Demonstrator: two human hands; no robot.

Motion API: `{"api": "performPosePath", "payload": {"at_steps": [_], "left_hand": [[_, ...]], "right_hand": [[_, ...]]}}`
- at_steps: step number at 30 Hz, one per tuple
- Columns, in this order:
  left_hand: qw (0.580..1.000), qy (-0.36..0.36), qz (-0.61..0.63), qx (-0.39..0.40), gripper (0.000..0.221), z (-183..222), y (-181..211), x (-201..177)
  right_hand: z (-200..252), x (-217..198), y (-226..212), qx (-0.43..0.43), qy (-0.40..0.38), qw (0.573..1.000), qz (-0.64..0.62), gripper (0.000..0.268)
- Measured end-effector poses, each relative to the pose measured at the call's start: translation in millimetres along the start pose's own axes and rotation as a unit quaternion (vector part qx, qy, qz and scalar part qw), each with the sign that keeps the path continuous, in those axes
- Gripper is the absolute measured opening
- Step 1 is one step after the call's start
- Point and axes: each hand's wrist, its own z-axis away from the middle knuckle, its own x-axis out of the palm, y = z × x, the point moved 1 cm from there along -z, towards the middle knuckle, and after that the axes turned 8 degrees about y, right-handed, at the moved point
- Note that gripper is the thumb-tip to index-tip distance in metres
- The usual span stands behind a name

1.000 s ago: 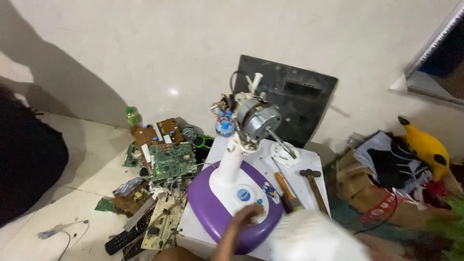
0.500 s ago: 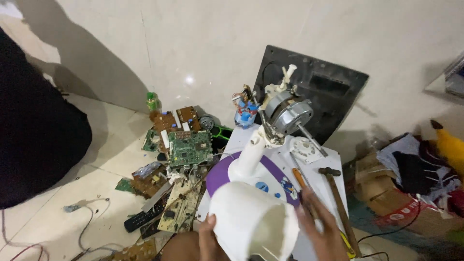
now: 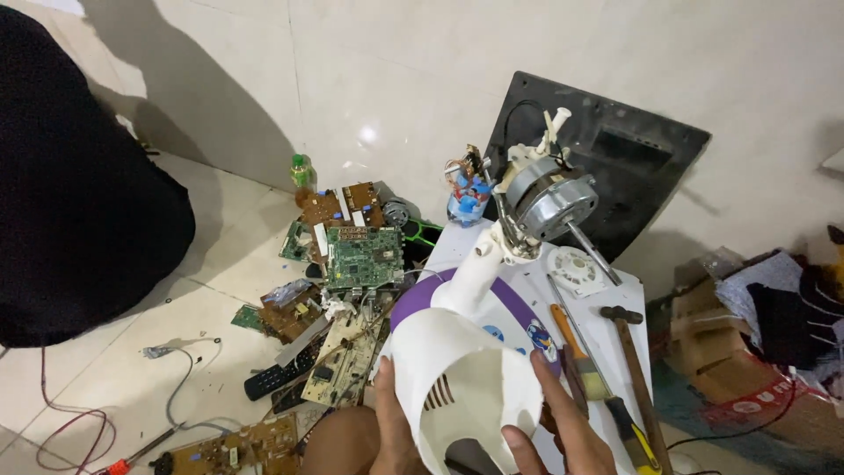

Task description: Attaching a white plastic motor cover to a fan assembly and cleaning it with a brush during a repair process.

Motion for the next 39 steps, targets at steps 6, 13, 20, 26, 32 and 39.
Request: {"api": "performPosePath", "payload": {"at_steps": [6, 13, 20, 26, 32, 39], "left_hand": [[0.834, -0.082, -0.223, 0.498, 0.058, -30, 10, -36], [0.969, 0.002, 0.068, 0.237, 0.079, -12, 91, 28], [0.921, -0.124, 0.048, 0.365, 0.078, -39, 152, 100], [0.936, -0.084, 0.081, 0.331, 0.071, -108, 175, 175], [0.923, -0.187, 0.051, 0.334, 0.069, -101, 176, 246], [0.925, -0.201, -0.032, 0.321, 0.077, -105, 173, 280]], "right_hand": [[-18, -13, 19, 0.019, 0.028, 0.989, -0.143, 0.060], [-90, 15, 9, 0.140, 0.071, 0.978, -0.135, 0.066], [-139, 68, 16, 0.159, 0.061, 0.976, -0.138, 0.064], [-147, 97, 38, 0.108, 0.105, 0.980, -0.128, 0.056], [-149, 100, 47, 0.126, 0.109, 0.986, -0.011, 0.042], [-148, 98, 52, 0.116, 0.093, 0.989, -0.016, 0.048]]}}
